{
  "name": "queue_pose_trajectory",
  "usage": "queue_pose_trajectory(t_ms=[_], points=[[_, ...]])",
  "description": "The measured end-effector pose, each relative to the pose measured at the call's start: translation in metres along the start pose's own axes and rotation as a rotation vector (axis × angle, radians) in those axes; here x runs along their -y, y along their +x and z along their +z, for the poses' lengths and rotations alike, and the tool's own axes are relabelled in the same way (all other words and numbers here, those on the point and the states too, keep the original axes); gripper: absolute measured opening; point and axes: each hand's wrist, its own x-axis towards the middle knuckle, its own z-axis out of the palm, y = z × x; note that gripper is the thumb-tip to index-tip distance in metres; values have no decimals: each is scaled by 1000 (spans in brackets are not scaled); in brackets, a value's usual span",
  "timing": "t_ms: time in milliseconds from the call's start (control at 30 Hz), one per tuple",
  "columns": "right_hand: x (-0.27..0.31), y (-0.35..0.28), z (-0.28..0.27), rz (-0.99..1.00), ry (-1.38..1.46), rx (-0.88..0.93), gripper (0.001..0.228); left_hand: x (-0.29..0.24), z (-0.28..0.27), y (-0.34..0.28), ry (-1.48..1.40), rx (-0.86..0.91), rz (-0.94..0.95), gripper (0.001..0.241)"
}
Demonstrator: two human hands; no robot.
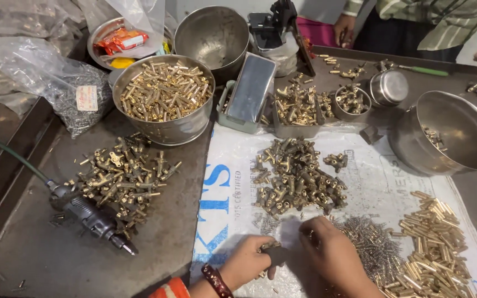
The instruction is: Assembling small brass fittings with springs on a fabrication workbench.
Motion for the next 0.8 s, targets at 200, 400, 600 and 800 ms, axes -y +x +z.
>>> queue_pose_trajectory(t_ms=[200,400,600,800], points=[[-47,-25,43,161,769,38,24,15,3,9,-86,46,117,30],[-42,-19,49,162,875,-26,24,18,0,9,-83,33,106,29],[-55,-12,73,190,1056,-37,27,10,-5,8,-20,-11,3,19],[-22,-23,42,107,1009,-110,26,19,3,10,52,-33,71,26]])
